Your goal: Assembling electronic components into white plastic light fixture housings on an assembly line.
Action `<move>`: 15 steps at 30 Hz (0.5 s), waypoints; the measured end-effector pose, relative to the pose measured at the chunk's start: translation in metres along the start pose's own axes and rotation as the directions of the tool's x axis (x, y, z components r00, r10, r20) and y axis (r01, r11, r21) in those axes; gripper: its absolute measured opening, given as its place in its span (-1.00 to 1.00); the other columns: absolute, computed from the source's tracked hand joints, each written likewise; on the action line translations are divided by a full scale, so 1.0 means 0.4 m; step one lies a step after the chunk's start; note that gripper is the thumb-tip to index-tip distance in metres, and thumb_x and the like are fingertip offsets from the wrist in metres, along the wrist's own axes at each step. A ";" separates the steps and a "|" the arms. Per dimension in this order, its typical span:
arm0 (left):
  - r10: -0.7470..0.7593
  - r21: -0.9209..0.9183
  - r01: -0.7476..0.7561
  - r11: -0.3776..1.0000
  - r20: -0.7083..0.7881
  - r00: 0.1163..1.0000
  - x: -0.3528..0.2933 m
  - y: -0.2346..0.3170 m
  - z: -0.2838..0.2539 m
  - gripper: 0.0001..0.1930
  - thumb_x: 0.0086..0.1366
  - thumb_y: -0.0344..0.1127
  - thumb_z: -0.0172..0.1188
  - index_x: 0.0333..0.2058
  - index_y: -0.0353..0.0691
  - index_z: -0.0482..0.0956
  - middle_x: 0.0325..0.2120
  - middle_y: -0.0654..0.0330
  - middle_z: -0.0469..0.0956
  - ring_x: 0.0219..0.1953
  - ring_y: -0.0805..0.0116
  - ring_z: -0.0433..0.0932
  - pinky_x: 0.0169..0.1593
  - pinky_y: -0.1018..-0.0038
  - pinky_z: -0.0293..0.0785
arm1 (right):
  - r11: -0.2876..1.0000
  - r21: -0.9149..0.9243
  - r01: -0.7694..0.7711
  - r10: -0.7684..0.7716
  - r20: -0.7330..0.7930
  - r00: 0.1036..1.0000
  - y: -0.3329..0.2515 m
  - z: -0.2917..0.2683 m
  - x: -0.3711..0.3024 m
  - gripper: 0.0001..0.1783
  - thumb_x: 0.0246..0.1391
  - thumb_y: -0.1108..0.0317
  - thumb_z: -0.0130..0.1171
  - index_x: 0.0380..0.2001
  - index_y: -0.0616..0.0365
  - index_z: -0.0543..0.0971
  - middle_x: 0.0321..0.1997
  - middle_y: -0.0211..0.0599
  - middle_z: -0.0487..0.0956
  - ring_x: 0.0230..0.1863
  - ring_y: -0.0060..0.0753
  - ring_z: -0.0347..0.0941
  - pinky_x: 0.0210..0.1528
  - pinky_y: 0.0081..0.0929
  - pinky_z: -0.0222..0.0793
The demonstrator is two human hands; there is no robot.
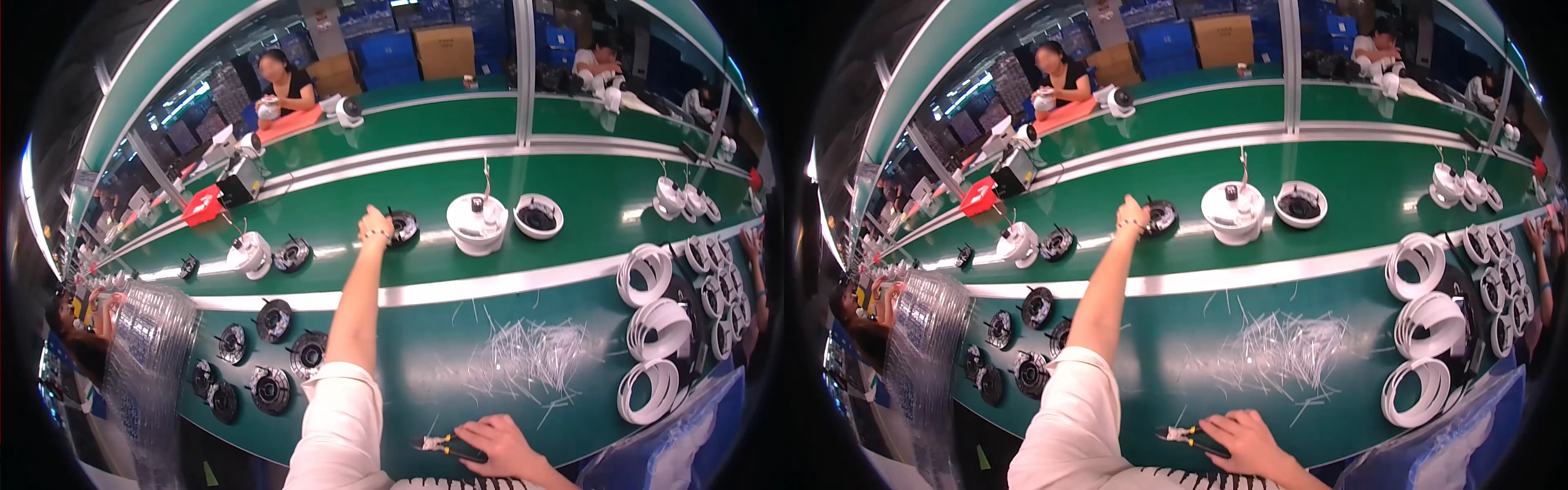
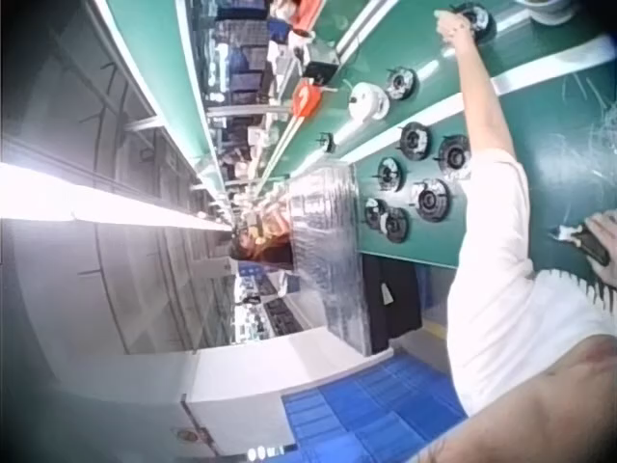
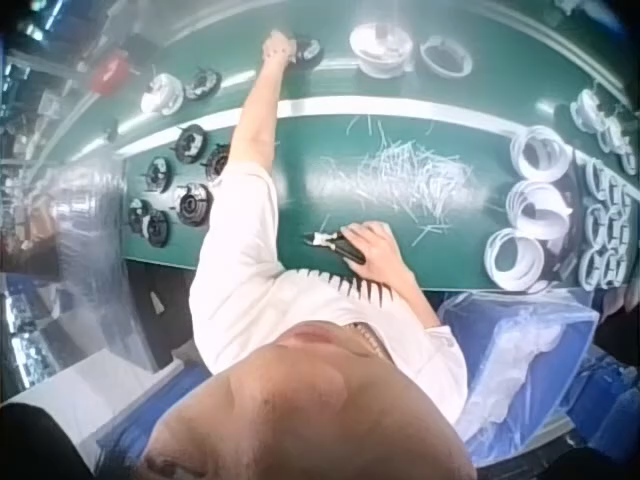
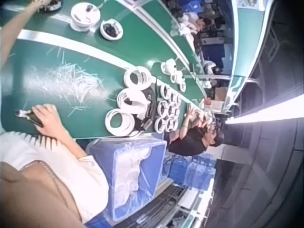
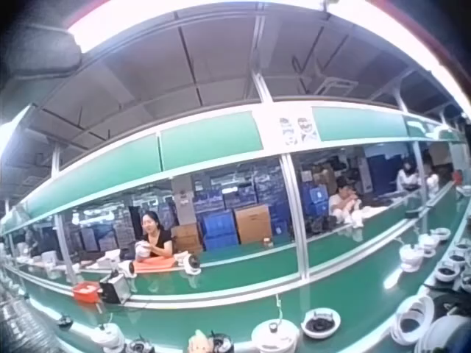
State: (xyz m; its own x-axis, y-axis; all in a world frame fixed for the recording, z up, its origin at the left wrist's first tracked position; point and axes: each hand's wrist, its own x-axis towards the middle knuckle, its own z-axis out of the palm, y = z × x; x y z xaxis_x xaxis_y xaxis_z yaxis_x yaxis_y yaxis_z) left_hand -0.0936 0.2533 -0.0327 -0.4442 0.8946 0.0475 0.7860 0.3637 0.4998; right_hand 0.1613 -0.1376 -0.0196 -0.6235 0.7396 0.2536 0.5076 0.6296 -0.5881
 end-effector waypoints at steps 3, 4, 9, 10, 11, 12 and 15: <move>0.007 0.137 -0.001 0.991 -0.042 0.999 -0.021 0.007 0.030 -0.50 -0.04 -0.19 0.21 -0.14 -0.27 0.30 -0.25 -0.02 0.46 -0.08 0.03 0.37 -0.07 0.15 0.32 | 0.999 0.013 0.041 -0.041 -0.005 0.999 -0.013 -0.011 0.007 -0.47 -0.38 0.24 0.24 -0.20 0.13 0.45 -0.17 -0.43 0.41 -0.23 -0.39 0.29 -0.19 -0.44 0.14; 0.044 0.160 -0.033 0.987 -0.066 0.997 -0.026 0.004 0.033 -0.50 -0.06 -0.20 0.23 -0.15 -0.27 0.31 -0.26 -0.02 0.46 -0.10 0.03 0.38 -0.07 0.19 0.33 | 0.998 0.039 0.041 -0.041 0.002 0.999 -0.011 -0.007 0.003 -0.48 -0.36 0.24 0.24 -0.20 0.14 0.44 -0.14 -0.42 0.40 -0.21 -0.37 0.29 -0.15 -0.41 0.14; 0.170 -0.222 -0.205 0.953 -0.169 0.971 -0.049 -0.020 0.014 -0.54 -0.12 -0.34 0.19 -0.16 -0.30 0.38 -0.26 -0.07 0.44 -0.17 0.05 0.41 -0.09 0.31 0.34 | 0.997 0.056 0.048 -0.047 -0.018 0.999 0.009 0.030 -0.003 -0.44 -0.44 0.22 0.31 -0.24 0.19 0.46 -0.15 -0.37 0.43 -0.16 -0.34 0.28 -0.12 -0.37 0.12; 0.212 -0.249 -0.246 0.937 -0.157 0.965 -0.064 -0.016 0.004 -0.57 -0.12 -0.35 0.18 -0.18 -0.29 0.40 -0.27 -0.08 0.45 -0.18 0.05 0.42 -0.10 0.31 0.34 | 0.998 0.042 0.043 -0.042 -0.005 0.999 0.012 0.030 -0.001 -0.44 -0.42 0.19 0.31 -0.24 0.19 0.46 -0.12 -0.33 0.41 -0.11 -0.29 0.27 -0.05 -0.30 0.10; 0.251 -0.264 -0.293 0.919 -0.181 0.951 -0.087 -0.016 -0.004 -0.63 -0.11 -0.37 0.17 -0.24 -0.29 0.43 -0.31 -0.08 0.46 -0.22 0.02 0.43 -0.11 0.29 0.34 | 0.998 0.046 0.045 -0.044 -0.005 0.999 0.007 0.030 0.002 -0.44 -0.42 0.19 0.31 -0.24 0.19 0.46 -0.12 -0.33 0.41 -0.11 -0.29 0.27 -0.05 -0.30 0.10; 0.284 -0.296 -0.334 0.895 -0.199 0.938 -0.117 -0.023 -0.012 -0.66 -0.10 -0.39 0.16 -0.26 -0.30 0.43 -0.32 -0.08 0.46 -0.23 0.02 0.43 -0.12 0.30 0.34 | 0.999 0.023 0.037 -0.037 0.024 0.999 -0.003 0.030 0.004 -0.44 -0.38 0.17 0.29 -0.23 0.19 0.44 -0.11 -0.31 0.39 -0.07 -0.27 0.25 0.00 -0.24 0.08; 0.350 -0.417 -0.433 0.799 -0.264 0.899 -0.209 -0.014 -0.037 -0.67 -0.06 -0.45 0.12 -0.25 -0.32 0.36 -0.35 -0.07 0.46 -0.26 0.01 0.44 -0.15 0.32 0.34 | 0.997 0.023 0.077 -0.076 -0.075 0.994 -0.009 0.011 0.005 -0.51 -0.34 0.11 0.27 -0.31 0.18 0.48 -0.15 -0.27 0.42 -0.07 -0.21 0.28 0.06 -0.12 0.05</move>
State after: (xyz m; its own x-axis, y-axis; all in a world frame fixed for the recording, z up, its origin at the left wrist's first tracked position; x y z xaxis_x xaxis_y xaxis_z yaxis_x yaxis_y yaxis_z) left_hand -0.0672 0.1725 -0.0268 -0.2378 0.8632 0.4455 0.6408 -0.2052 0.7397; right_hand 0.1556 -0.1394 -0.0205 -0.6135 0.7057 0.3543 0.4440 0.6794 -0.5843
